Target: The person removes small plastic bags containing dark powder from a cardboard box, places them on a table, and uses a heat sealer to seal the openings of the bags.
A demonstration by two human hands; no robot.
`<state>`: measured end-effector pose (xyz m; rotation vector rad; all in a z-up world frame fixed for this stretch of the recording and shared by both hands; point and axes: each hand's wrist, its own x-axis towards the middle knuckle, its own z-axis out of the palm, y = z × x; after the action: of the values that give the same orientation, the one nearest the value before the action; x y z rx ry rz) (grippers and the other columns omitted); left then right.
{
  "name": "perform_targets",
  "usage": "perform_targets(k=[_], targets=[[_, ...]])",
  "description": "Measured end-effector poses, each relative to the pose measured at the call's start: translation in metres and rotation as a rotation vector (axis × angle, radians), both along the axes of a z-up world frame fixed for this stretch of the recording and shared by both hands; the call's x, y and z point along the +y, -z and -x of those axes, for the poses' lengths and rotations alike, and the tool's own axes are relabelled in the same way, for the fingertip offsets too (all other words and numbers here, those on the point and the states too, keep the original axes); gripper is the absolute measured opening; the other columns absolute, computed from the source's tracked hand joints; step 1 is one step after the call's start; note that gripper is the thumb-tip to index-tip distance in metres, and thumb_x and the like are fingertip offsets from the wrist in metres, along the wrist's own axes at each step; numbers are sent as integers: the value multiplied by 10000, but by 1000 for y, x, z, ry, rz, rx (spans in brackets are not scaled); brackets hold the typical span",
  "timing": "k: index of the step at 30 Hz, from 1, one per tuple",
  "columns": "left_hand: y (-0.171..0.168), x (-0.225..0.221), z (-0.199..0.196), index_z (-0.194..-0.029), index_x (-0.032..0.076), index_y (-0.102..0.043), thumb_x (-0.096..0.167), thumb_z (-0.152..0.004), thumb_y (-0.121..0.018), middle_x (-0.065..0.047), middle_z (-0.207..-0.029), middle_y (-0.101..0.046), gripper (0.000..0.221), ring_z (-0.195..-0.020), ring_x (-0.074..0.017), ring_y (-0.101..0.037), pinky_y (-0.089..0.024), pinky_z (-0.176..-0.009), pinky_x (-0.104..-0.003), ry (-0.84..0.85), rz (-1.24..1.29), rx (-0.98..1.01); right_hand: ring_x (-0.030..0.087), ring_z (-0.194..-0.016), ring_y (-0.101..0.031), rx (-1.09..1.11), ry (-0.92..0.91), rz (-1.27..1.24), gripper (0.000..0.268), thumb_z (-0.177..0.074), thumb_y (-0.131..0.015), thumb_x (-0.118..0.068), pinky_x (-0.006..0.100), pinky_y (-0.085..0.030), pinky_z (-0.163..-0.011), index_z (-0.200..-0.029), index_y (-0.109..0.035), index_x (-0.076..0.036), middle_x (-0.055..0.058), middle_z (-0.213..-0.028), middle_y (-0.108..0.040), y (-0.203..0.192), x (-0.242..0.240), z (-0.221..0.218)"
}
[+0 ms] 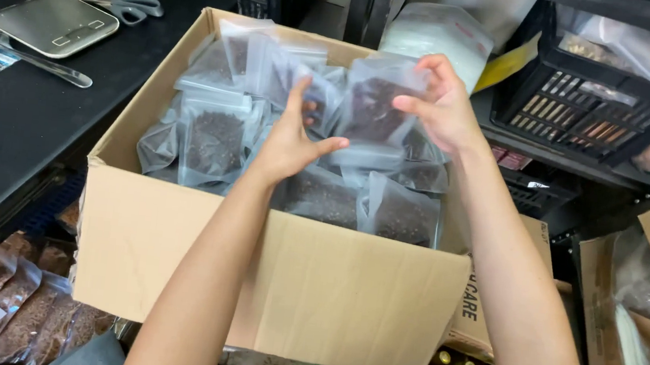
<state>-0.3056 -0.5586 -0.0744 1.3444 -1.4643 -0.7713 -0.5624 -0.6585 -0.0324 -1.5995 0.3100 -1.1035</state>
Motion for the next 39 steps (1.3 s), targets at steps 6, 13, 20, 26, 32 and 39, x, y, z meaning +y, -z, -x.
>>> perform_targets(k=[6,13,20,26,32,39], targets=[[-5,-1,4,-1196,144,-710,178,-721,-971,-113,-1136,-755,543,-1120,-150,-615,-481,-1007,-358,71,326,218,159,-1097,-701,297,20,155,664,-930,-787,-82,336,-601,-973,-1496,-459,-190,73,-1237,-686,-25,40,-50],[-19,4,-13,-1164,125,-754,482,-720,-943,-92,-1061,-776,600,-991,-203,-737,-647,-753,-380,-412,-39,489,480,-1445,-418,1379,460,67,862,-976,-525,-652,556,-301,-1233,-1634,-246,-170,329,-1547,-440,13,-10,-5],[-38,23,-6,-1338,-137,-522,332,-676,-979,-328,-1227,-632,931,-1039,-406,-722,-635,-758,-529,-293,-277,831,398,-1199,-637,1455,523,206,879,-521,-922,-741,480,-499,-1008,-1141,-701,-158,178,-1202,-705,32,-58,1],[-20,7,-3,-1163,-74,-687,193,-664,-988,-227,-980,-740,641,-845,-357,-763,-638,-719,-526,-41,-274,865,53,-579,-488,656,548,106,243,-741,-913,-379,194,-331,-536,-764,-783,-176,-93,-571,-566,26,-23,-23],[-43,19,-5,-1098,-1,-726,190,-761,-927,-178,-951,-764,436,-821,-295,-773,-660,-753,-469,53,-127,1020,17,-808,-636,233,209,13,104,-938,-763,-125,179,-519,-802,-1039,-785,-131,-40,-892,-740,-20,55,-61],[-49,27,-7,-992,11,-741,248,-722,-942,-175,-875,-755,412,-763,-311,-767,-670,-703,-459,-53,-61,1116,232,-1040,-664,1441,8,35,619,-784,-867,-518,396,-558,-899,-1289,-739,-182,69,-1161,-740,58,-38,-1]])
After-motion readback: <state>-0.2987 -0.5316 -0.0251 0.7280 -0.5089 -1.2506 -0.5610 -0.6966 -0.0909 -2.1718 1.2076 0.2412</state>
